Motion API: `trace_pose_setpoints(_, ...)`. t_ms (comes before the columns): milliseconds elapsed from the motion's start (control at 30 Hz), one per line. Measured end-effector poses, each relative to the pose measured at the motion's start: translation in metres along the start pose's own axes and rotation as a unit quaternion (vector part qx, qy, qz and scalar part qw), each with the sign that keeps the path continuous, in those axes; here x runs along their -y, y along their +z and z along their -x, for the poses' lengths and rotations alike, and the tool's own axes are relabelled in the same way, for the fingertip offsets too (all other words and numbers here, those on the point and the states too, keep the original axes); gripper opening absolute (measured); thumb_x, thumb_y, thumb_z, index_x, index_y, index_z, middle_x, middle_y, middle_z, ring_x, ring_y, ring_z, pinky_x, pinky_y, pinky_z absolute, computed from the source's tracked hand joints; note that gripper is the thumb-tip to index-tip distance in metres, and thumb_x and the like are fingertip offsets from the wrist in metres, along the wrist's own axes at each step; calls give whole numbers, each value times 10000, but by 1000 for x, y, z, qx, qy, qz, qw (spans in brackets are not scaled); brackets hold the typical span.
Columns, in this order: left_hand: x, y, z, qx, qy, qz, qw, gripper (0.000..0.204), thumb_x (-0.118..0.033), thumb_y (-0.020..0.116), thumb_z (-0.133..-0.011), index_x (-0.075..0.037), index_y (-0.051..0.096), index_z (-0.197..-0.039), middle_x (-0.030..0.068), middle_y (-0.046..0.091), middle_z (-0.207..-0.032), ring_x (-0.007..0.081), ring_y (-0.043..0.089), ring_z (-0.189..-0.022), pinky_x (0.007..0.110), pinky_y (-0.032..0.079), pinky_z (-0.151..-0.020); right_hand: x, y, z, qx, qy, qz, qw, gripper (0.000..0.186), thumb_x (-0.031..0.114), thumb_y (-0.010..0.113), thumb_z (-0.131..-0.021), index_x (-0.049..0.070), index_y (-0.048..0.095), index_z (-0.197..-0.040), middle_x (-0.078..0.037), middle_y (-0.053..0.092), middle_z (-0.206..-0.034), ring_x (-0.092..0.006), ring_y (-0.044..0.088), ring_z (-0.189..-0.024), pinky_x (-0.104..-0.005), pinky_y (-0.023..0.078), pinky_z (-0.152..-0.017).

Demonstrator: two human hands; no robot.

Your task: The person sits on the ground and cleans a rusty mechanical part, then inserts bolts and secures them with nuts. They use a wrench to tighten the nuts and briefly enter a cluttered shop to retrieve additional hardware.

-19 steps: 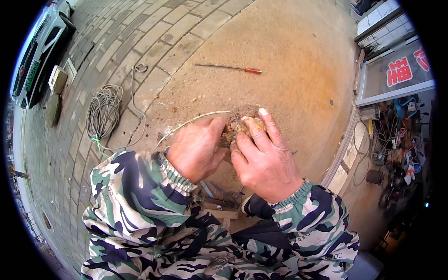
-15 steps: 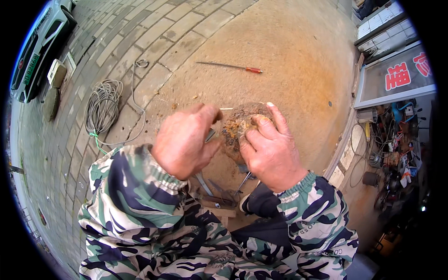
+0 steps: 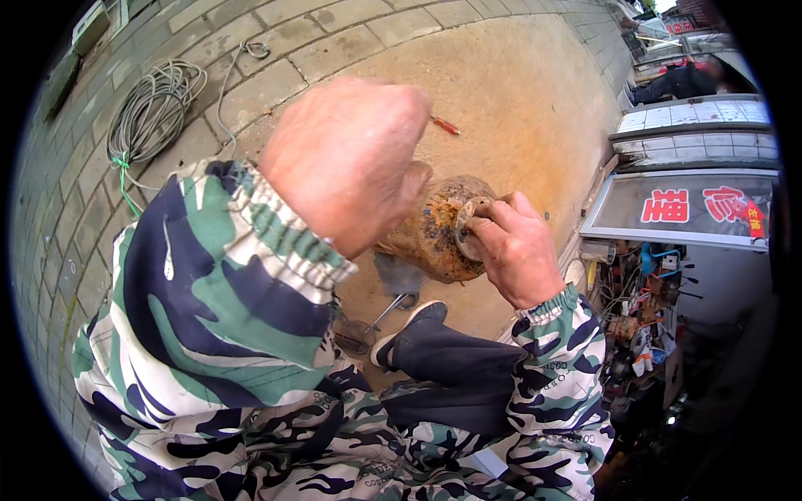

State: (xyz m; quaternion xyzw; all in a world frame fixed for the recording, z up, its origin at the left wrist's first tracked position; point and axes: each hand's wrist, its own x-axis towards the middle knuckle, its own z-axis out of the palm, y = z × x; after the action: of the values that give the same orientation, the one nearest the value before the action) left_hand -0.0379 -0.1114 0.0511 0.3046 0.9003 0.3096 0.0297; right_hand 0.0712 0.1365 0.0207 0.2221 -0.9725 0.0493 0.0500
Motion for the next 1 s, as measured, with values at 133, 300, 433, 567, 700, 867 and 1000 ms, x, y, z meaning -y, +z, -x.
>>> trace_pose_setpoints(133, -5, -8, 2, 16, -22, 15, 1000, 322, -169, 820, -795, 14, 689, -1025, 203, 709, -981, 408, 690, -953, 463, 549, -822, 1, -2, -6, 16, -6, 4, 1000, 209, 72, 740, -727, 52, 724, -935, -68, 660, -895, -294, 607, -880, -397, 545, -759)
trace_pose_setpoints(300, -3, -7, 6, -8, -3, 30, 1000, 314, -162, 817, -792, 9, 692, -1024, 196, 711, -1032, 405, 680, -1009, 470, 547, -863, -4, -6, -8, 49, -10, 3, 999, 180, 81, 766, -744, 52, 715, -914, -68, 650, -877, -295, 606, -874, -398, 543, -750)
trace_pose_setpoints(433, -1, -8, 7, -3, -5, 30, 1000, 325, -168, 819, -791, 19, 693, -1024, 196, 708, -1031, 401, 679, -1018, 468, 547, -878, -6, -4, -9, 52, -15, -2, 999, 183, 96, 787, -738, 59, 711, -900, -67, 645, -876, -295, 607, -873, -398, 543, -746)
trace_pose_setpoints(567, 2, -10, 6, 10, 1, 24, 1000, 337, -179, 822, -790, 30, 693, -1021, 201, 704, -1028, 403, 680, -1017, 469, 547, -878, -6, -2, -10, 47, -15, 3, 999, 171, 103, 791, -749, 63, 710, -893, -65, 642, -877, -291, 608, -872, -395, 544, -740)
trace_pose_setpoints(700, 1, -8, 6, -4, 2, 33, 999, 339, -180, 822, -789, 31, 691, -1020, 203, 703, -1031, 407, 676, -1019, 473, 547, -871, -7, -2, -9, 53, -13, -1, 999, 173, 118, 801, -751, 63, 705, -884, -62, 625, -853, -288, 603, -861, -397, 543, -724)
trace_pose_setpoints(867, 0, -5, 5, -6, 10, 26, 1000, 330, -178, 815, -796, 25, 691, -1025, 196, 698, -1027, 407, 672, -1013, 475, 545, -861, -5, -1, -8, 37, -10, 20, 999, 170, 132, 813, -749, 65, 690, -846, -61, 604, -820, -283, 596, -837, -398, 541, -711)
trace_pose_setpoints(1000, 0, -5, 5, 0, 6, 21, 1000, 325, -176, 811, -801, 17, 692, -1033, 190, 694, -1019, 406, 671, -1009, 474, 543, -858, -5, 0, -9, 40, -14, 14, 999, 155, 130, 808, -752, 68, 677, -805, -57, 607, -819, -279, 593, -832, -395, 542, -699)
